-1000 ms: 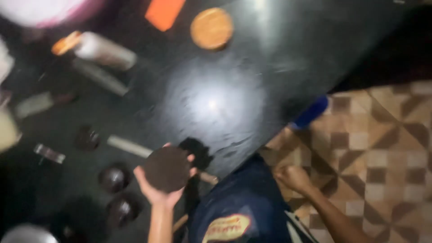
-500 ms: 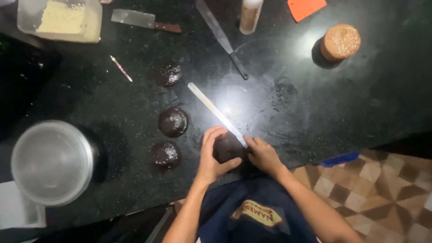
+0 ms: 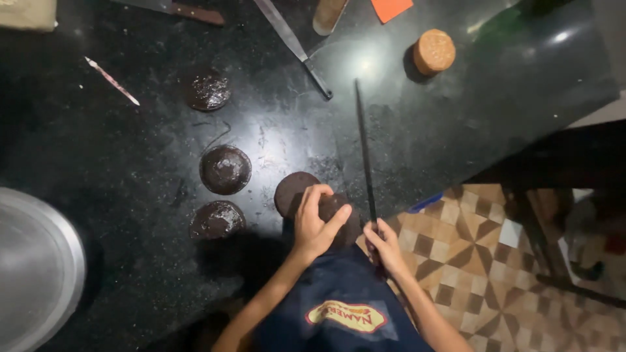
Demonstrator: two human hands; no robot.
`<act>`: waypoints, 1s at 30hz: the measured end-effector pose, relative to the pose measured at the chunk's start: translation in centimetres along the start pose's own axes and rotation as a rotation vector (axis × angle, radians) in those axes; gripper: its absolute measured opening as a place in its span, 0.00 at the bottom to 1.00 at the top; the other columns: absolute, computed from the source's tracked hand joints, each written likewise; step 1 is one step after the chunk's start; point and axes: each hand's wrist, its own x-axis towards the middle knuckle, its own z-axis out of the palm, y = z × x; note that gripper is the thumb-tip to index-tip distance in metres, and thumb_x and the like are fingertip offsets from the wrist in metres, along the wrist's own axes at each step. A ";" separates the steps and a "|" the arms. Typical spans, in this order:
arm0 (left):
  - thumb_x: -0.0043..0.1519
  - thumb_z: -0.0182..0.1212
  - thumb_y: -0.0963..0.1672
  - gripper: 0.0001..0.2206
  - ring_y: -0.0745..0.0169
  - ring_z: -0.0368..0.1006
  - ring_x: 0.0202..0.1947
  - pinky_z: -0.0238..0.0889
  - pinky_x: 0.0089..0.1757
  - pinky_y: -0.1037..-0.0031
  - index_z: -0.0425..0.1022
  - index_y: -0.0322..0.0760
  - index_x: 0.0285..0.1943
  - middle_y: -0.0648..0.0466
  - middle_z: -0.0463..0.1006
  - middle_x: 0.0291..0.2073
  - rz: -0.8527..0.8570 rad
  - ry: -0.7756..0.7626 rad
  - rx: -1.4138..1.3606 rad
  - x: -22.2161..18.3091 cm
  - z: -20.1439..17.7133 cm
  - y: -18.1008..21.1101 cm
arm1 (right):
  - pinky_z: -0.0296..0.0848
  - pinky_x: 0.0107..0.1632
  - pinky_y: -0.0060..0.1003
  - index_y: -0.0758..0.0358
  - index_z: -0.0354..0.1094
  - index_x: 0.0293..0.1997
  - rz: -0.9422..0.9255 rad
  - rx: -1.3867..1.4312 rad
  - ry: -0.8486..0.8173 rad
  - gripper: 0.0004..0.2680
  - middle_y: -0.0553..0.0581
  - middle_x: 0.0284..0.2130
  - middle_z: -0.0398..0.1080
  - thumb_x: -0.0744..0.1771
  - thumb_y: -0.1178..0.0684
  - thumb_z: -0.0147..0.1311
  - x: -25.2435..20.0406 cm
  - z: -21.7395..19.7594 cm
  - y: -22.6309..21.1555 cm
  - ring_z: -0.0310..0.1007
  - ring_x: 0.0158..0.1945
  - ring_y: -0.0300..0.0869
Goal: The person stands at a bakery counter and uses a long knife to trim and smooth the sides of round chocolate cake layers, rotating each layer by hand and shaving off the edges. They work through several layers one at a time, setting trimmed layers aside on the counter.
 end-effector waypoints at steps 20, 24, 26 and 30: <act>0.69 0.56 0.45 0.16 0.60 0.73 0.53 0.65 0.53 0.71 0.72 0.31 0.63 0.50 0.79 0.51 -0.372 -0.251 -0.549 -2.0 7.8 -10.3 | 0.56 0.19 0.28 0.60 0.68 0.49 -0.177 0.054 0.307 0.08 0.47 0.23 0.65 0.68 0.53 0.56 -2.9 -0.3 -5.2 0.57 0.16 0.30; 0.69 0.54 0.45 0.20 0.54 0.65 0.65 0.56 0.61 0.68 0.65 0.33 0.69 0.45 0.70 0.64 -0.319 -0.005 -0.401 1.7 10.7 -10.7 | 0.63 0.23 0.30 0.62 0.62 0.45 -0.318 0.170 0.385 0.07 0.51 0.25 0.68 0.72 0.49 0.50 -1.0 -7.1 -4.0 0.65 0.21 0.33; 0.69 0.54 0.44 0.22 0.50 0.61 0.68 0.53 0.63 0.66 0.62 0.33 0.72 0.43 0.66 0.68 -0.274 0.059 -0.260 2.3 11.5 -11.7 | 0.67 0.25 0.31 0.61 0.58 0.43 -0.364 0.185 0.325 0.07 0.52 0.26 0.68 0.71 0.52 0.53 -1.1 -9.8 -2.5 0.68 0.22 0.36; 0.64 0.60 0.45 0.30 0.41 0.58 0.70 0.51 0.64 0.60 0.56 0.32 0.75 0.37 0.63 0.69 -0.189 0.108 0.165 3.3 12.1 -13.5 | 0.61 0.20 0.31 0.58 0.62 0.48 -0.220 0.118 0.258 0.06 0.53 0.22 0.67 0.70 0.51 0.50 -1.6 -11.7 0.3 0.62 0.17 0.36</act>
